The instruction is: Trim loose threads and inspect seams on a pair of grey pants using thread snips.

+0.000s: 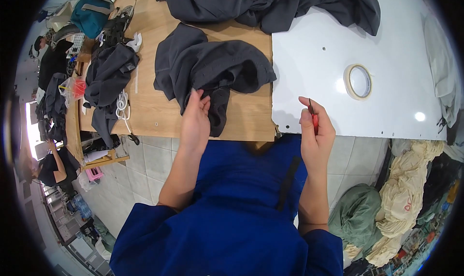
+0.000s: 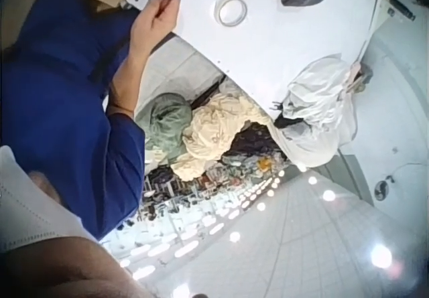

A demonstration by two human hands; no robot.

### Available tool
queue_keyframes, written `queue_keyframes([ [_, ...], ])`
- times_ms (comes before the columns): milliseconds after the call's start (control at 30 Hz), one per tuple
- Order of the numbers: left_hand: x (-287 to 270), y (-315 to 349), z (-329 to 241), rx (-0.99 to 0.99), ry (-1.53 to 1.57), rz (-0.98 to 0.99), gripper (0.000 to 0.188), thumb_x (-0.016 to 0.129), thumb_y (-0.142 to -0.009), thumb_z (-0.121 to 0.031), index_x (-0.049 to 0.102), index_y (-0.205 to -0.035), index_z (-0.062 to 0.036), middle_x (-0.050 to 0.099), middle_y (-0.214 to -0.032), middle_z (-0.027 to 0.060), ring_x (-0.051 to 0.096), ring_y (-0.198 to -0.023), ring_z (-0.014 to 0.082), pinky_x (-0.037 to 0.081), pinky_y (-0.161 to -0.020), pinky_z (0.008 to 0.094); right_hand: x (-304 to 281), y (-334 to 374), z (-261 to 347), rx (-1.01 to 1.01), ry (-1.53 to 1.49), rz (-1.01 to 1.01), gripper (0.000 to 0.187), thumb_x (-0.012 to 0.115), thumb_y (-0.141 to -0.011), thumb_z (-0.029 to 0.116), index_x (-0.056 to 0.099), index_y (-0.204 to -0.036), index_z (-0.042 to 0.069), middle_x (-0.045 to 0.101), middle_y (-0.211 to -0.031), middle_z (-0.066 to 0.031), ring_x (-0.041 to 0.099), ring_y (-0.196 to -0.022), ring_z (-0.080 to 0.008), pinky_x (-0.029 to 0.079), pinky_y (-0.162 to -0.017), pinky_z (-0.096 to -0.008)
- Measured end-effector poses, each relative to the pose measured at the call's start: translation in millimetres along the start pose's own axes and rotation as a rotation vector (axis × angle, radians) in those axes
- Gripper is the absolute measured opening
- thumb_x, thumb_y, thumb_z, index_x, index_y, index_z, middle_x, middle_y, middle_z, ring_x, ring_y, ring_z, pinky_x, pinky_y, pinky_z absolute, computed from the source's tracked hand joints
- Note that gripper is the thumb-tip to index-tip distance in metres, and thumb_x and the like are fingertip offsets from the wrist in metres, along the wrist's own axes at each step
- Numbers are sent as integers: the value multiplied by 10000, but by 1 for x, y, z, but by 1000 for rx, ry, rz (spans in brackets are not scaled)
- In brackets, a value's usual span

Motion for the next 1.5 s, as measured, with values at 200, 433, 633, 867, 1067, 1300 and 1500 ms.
queue_keyframes([
  [200, -13, -49, -30, 107, 566, -103, 327, 443, -953, -295, 468, -1162, -45, 480, -1155, 58, 430, -1055, 164, 316, -943, 271, -3, 17, -8, 22, -4, 30, 221, 516, -902, 58, 598, -1099, -1, 502, -704, 33, 422, -620, -26, 331, -558, -156],
  [433, 49, 18, -72, 256, 592, 367, 309, 362, -971, -168, 399, -1237, -16, 480, -1283, 143, 444, -1223, 280, 400, -997, 464, -5, 31, -12, 81, -271, 9, 310, 460, -898, 38, 494, -1195, -47, 442, -718, 33, 380, -626, -34, 315, -571, -158],
  [633, 73, 52, -30, -36, 396, 535, 306, 361, -970, -124, 382, -1258, -21, 543, -1185, 139, 586, -1043, 244, 529, -833, 393, 23, 28, 38, -156, -218, 167, 423, 633, -737, -24, 549, -1151, -22, 387, -629, 51, 325, -554, -28, 271, -508, -171],
  [867, 89, 74, -9, -181, 260, 683, 317, 400, -960, -112, 395, -1260, -12, 554, -1175, 126, 599, -1017, 202, 539, -807, 344, 33, 31, 90, -588, 230, -57, 243, 741, -649, -22, 699, -880, 43, 515, -556, -24, 415, -452, -120, 313, -439, -222],
  [1067, 87, 63, -13, -141, 321, 577, 323, 411, -961, -120, 387, -1265, -15, 564, -1163, 123, 611, -995, 198, 545, -805, 329, 30, 62, 100, -838, 93, 227, 291, 824, -587, 207, 692, -811, 76, 542, -552, -6, 487, -461, -173, 348, -434, -274],
  [1300, 96, 72, -15, -131, 270, 568, 338, 431, -942, -70, 376, -1268, 2, 547, -1182, 136, 591, -1036, 206, 521, -865, 335, 8, 40, 40, -201, -318, 31, 387, 743, -733, 205, 598, -1016, -15, 584, -725, -67, 527, -587, -142, 418, -551, -236],
  [1500, 95, 76, -16, -100, 217, 578, 329, 445, -936, -66, 387, -1250, 17, 547, -1172, 147, 590, -1034, 213, 518, -865, 337, 14, 40, 78, -503, 226, 24, 320, 745, -654, 51, 660, -959, 5, 612, -733, -107, 573, -615, -200, 443, -568, -261],
])
Point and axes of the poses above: each hand's wrist, its own y-axis away from the middle knuckle, its own x-axis out of the palm, z = x × y, the point moved 9 cm from there along -y, towards the middle knuckle
